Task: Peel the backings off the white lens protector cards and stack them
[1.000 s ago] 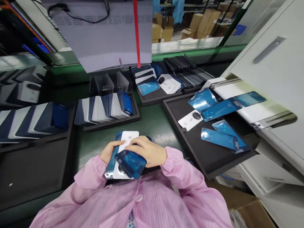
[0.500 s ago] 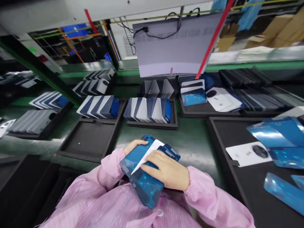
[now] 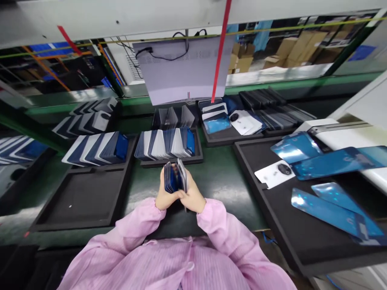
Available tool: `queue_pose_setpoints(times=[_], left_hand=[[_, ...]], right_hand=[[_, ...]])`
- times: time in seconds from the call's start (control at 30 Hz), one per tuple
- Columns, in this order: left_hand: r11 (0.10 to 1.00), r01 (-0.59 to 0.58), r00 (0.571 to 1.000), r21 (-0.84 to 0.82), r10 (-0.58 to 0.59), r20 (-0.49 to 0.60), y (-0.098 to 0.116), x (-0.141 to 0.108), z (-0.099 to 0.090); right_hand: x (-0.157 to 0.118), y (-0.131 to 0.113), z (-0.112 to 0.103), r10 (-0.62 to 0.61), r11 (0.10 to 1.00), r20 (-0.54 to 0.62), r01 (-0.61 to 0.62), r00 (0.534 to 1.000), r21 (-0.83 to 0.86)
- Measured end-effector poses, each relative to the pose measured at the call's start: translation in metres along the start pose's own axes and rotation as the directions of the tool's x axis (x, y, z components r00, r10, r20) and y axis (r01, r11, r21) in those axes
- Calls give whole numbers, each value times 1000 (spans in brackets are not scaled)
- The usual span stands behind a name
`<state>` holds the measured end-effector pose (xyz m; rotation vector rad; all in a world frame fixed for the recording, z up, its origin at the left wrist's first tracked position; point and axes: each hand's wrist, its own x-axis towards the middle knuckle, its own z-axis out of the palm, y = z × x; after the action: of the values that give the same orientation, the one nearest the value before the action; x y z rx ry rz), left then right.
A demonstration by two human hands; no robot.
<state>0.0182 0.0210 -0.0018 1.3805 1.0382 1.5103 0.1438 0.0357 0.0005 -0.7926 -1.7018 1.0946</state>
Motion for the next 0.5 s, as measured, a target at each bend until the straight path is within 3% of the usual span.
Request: queue_pose_setpoints(times=[0.13, 0.3, 0.4, 0.5], left_hand=[[1000, -12, 1000, 15, 12, -2, 1, -5, 4], [999, 18, 997, 38, -20, 75, 16, -9, -5], [1000, 3, 998, 4, -3, 56, 23, -4, -8], [999, 28, 997, -22, -27, 67, 24, 4, -12]], right_hand=[[-7, 6, 2, -103, 989, 130, 116, 986, -96], [1, 1, -6, -225, 931, 297, 295, 928, -215], [12, -2, -11, -252, 930, 319, 320, 914, -181], [19, -2, -16, -223, 954, 296, 270, 929, -128]])
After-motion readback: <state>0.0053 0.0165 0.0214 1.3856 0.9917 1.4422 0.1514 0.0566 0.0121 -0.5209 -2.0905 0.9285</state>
